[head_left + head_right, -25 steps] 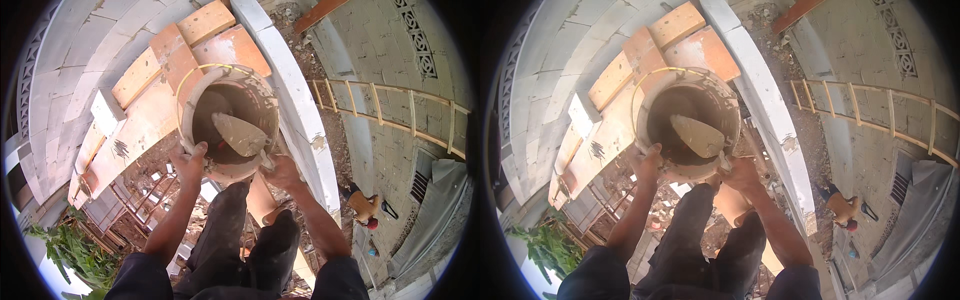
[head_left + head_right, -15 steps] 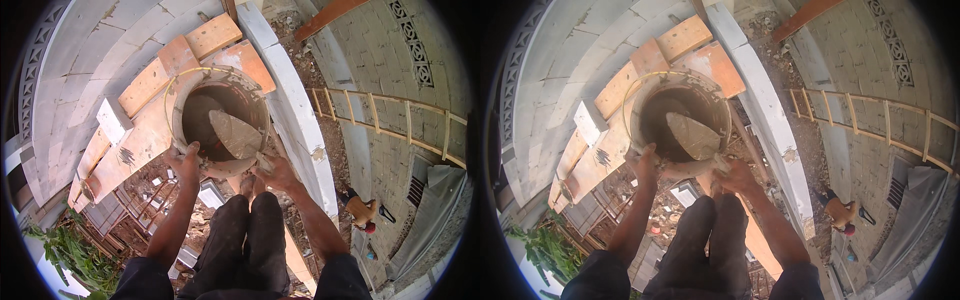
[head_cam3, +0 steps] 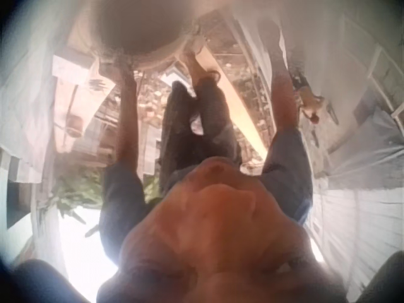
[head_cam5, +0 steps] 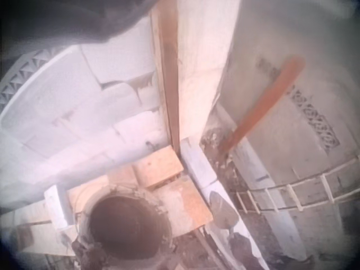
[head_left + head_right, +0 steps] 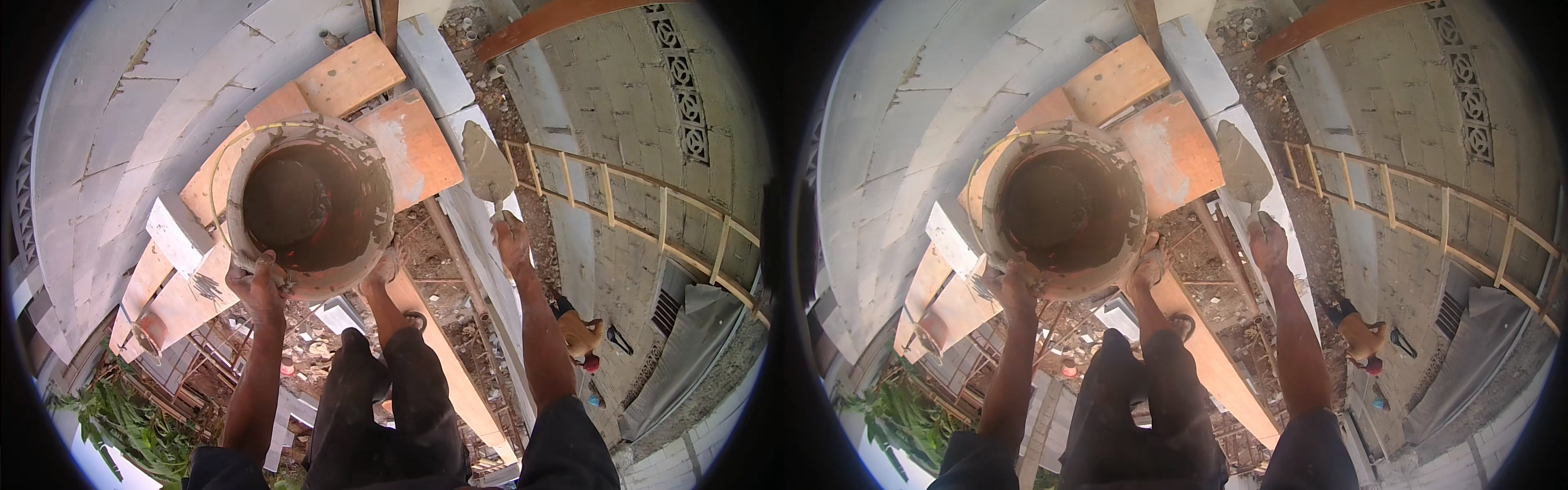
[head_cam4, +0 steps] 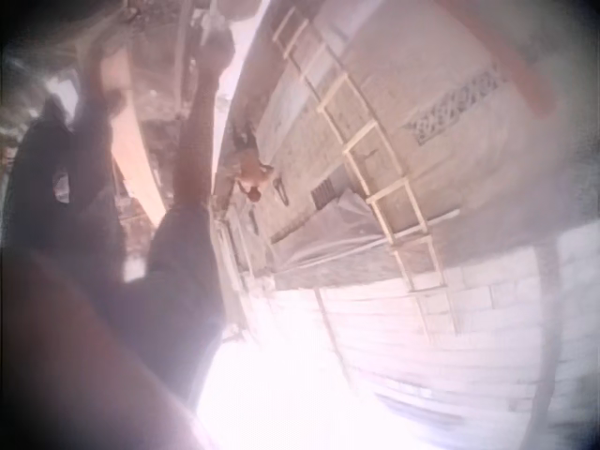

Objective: The person scoops cement from a bucket with a trowel and applies it to a white curved structure. Then the person picks up a nail and a hammer and drives the nail into the structure.

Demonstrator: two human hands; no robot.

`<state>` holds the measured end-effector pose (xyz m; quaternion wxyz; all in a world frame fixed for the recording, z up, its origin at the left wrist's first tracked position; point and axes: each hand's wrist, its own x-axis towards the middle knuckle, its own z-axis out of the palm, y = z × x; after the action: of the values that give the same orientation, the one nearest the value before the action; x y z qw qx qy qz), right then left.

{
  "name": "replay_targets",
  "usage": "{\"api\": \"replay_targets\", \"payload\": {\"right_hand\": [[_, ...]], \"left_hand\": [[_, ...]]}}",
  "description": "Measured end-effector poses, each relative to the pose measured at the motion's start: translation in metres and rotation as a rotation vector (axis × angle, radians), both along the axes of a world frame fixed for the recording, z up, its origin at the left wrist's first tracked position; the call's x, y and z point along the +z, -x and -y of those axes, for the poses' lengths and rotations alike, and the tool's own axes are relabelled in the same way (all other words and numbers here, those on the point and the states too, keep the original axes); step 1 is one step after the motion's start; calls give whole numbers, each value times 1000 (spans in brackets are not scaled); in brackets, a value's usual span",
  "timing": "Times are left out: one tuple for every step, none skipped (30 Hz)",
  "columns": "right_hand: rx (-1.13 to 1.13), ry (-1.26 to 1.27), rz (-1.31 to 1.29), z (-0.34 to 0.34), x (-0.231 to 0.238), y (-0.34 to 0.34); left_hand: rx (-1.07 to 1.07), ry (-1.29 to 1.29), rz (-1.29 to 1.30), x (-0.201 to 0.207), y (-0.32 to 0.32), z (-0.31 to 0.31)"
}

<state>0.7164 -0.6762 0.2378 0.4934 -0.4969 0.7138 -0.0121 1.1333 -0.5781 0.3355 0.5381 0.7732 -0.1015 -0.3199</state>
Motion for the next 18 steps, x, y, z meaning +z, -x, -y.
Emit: {"api": "replay_targets", "payload": {"right_hand": [[127,83,-235,23,-8,-12],[149,101,-353,45,-17,-24],[173,116,-482,61,-27,-35],[173,105,-526,76,-42,-45],[168,95,-579,91,-54,-51],[181,90,-599,102,-71,-53],[194,84,-618,108,-88,-54],[205,77,-639,108,-101,-51],[192,66,-625,106,-105,-58],[181,59,-615,103,-105,-67],[168,51,-607,98,-105,-76],[166,82,-622,89,-102,-78],[160,63,-615,85,-103,-79],[153,43,-608,82,-105,-79],[136,26,-608,80,-104,-80],[85,112,-564,75,-102,-83],[9,123,-515,69,-105,-88],[-57,136,-466,62,-110,-92]], "left_hand": [[60,3,-56,11,-6,3],[-114,-12,78,8,-30,-6],[-57,-93,119,22,-27,7],[-56,-91,115,22,-38,1],[-61,-85,103,21,-48,-4],[-70,-94,110,21,-50,0],[-77,-104,116,25,-50,7],[-88,-112,121,28,-50,15],[-39,-153,124,36,-46,25],[13,-190,122,42,-36,35],[63,-227,120,44,-32,41],[-15,-262,69,45,-34,42],[-31,-234,42,41,-30,45],[-48,-206,15,37,-21,50],[-73,-173,-19,31,-18,54],[-269,-178,229,15,-20,44],[-428,-170,502,-1,-24,35],[-197,-191,192,8,-4,54]]}}
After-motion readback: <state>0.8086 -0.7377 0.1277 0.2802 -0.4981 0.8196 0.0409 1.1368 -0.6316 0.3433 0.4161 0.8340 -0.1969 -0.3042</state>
